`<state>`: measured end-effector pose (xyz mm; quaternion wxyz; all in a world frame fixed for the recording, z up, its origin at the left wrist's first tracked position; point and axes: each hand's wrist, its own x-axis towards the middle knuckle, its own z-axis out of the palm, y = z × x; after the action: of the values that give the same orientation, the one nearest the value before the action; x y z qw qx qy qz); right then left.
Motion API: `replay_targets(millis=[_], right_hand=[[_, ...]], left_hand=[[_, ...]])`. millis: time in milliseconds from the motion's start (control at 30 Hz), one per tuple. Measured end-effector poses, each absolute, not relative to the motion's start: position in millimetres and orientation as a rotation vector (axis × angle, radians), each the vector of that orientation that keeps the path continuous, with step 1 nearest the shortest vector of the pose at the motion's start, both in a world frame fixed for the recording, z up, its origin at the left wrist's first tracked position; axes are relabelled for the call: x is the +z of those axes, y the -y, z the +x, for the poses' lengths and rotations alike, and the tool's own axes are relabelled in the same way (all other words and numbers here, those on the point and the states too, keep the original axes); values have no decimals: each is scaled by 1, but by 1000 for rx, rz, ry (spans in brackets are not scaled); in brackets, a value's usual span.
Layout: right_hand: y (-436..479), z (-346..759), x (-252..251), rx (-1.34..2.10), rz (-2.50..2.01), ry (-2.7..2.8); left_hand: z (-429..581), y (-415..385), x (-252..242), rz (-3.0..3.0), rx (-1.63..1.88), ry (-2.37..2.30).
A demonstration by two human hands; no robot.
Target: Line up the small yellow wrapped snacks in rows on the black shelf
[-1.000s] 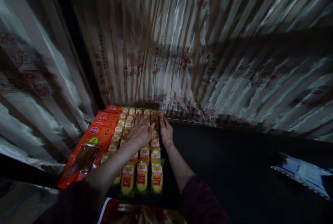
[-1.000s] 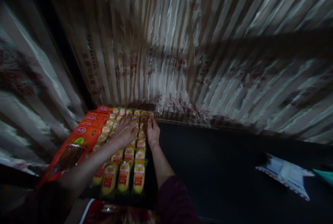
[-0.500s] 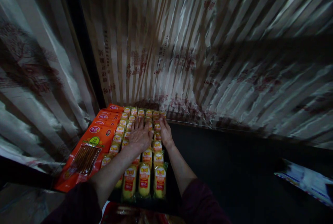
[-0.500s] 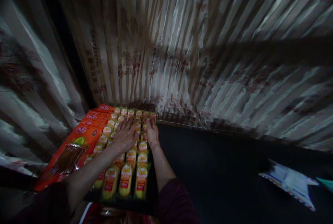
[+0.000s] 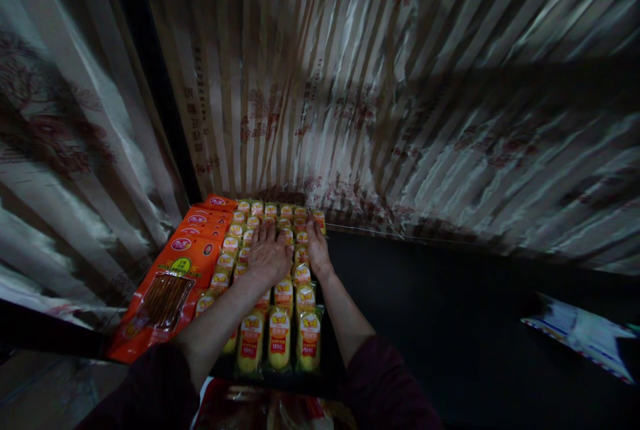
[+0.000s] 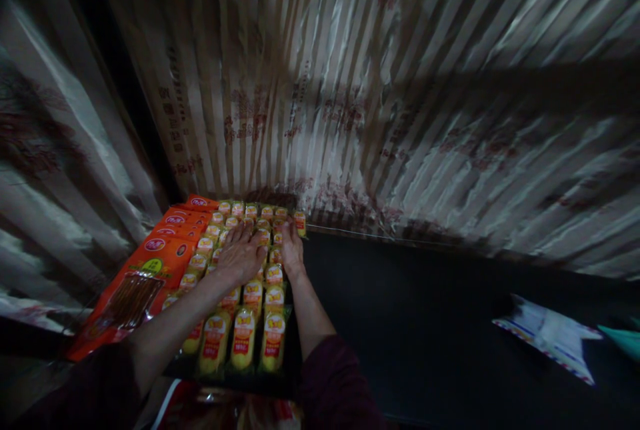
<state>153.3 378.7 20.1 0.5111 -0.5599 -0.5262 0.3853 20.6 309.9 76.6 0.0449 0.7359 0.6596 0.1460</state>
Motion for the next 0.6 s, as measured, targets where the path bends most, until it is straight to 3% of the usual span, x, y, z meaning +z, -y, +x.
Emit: replay_targets(millis=[600], right_hand=[[-380,139,19,948,-1261,1196]], left_hand=[[19,-315,68,2284,450,-2061]])
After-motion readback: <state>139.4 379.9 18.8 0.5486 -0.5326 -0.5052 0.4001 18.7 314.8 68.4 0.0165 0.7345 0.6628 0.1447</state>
